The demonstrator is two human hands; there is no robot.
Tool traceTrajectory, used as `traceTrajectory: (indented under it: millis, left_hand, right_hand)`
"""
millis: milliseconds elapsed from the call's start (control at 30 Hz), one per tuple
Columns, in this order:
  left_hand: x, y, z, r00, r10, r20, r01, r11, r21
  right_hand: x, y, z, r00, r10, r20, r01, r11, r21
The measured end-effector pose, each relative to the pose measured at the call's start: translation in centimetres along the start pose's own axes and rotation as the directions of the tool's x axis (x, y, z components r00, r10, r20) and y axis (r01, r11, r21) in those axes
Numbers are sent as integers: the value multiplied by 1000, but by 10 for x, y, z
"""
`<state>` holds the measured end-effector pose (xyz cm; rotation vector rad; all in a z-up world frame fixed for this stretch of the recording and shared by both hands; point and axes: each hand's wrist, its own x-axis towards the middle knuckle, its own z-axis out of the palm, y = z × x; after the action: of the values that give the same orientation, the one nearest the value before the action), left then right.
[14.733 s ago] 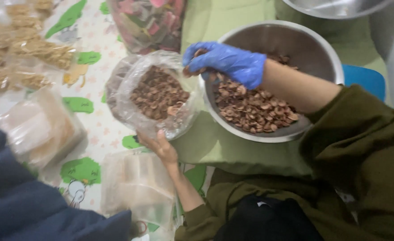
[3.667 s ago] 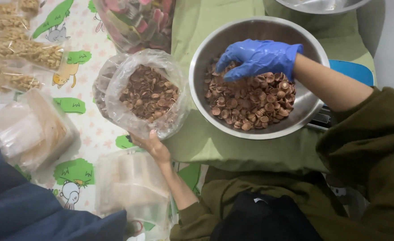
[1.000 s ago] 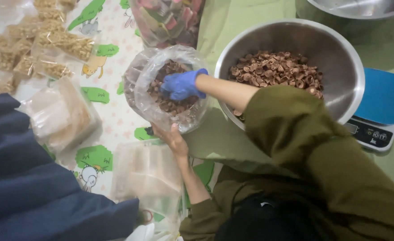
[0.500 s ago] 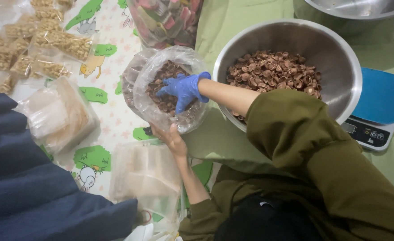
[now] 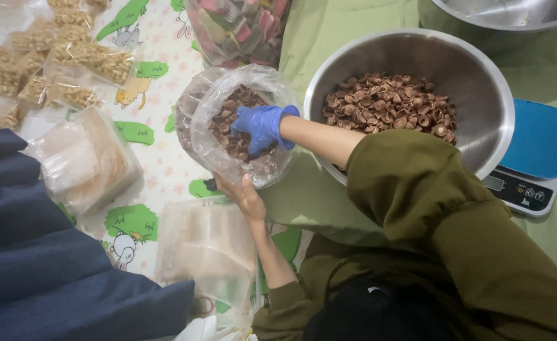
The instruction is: The person transfers brown chocolate pieces from a clear plastic bag into a stainless steel bowl using gloved hands. The bowl sits on a digital scale, and the person repeatedly scoops and pours the pieces until the bag is emptied.
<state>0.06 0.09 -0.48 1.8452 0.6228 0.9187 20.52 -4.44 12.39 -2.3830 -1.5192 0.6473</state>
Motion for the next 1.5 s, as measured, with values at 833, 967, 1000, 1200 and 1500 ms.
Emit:
traceTrajectory:
  millis: [833,967,1000,1200,1500]
  left_hand:
    - [1,-1,1,1000,20,16,-20,1000,-17]
    - [-1,-16,-3,999,13,39,-14,1000,25]
    - [-2,-23,-3,999,2,54,-6,997,75]
    - [3,16,4,998,2,-64,-3,1000,-4]
    - [-1,26,-1,997,65,-30,-64,997,51]
  right_hand:
    - [-134,-43,-102,989,148,-11,-49,393,918]
    - [-173,-22,-117,981,180,-67,0,350,937]
    - [-181,-11,-118,964,244,-106,8,369,929]
    - [-249,31,-126,953,281,-109,-117,678,726]
    - [-255,56,-118,954,247,-171,-226,965,135]
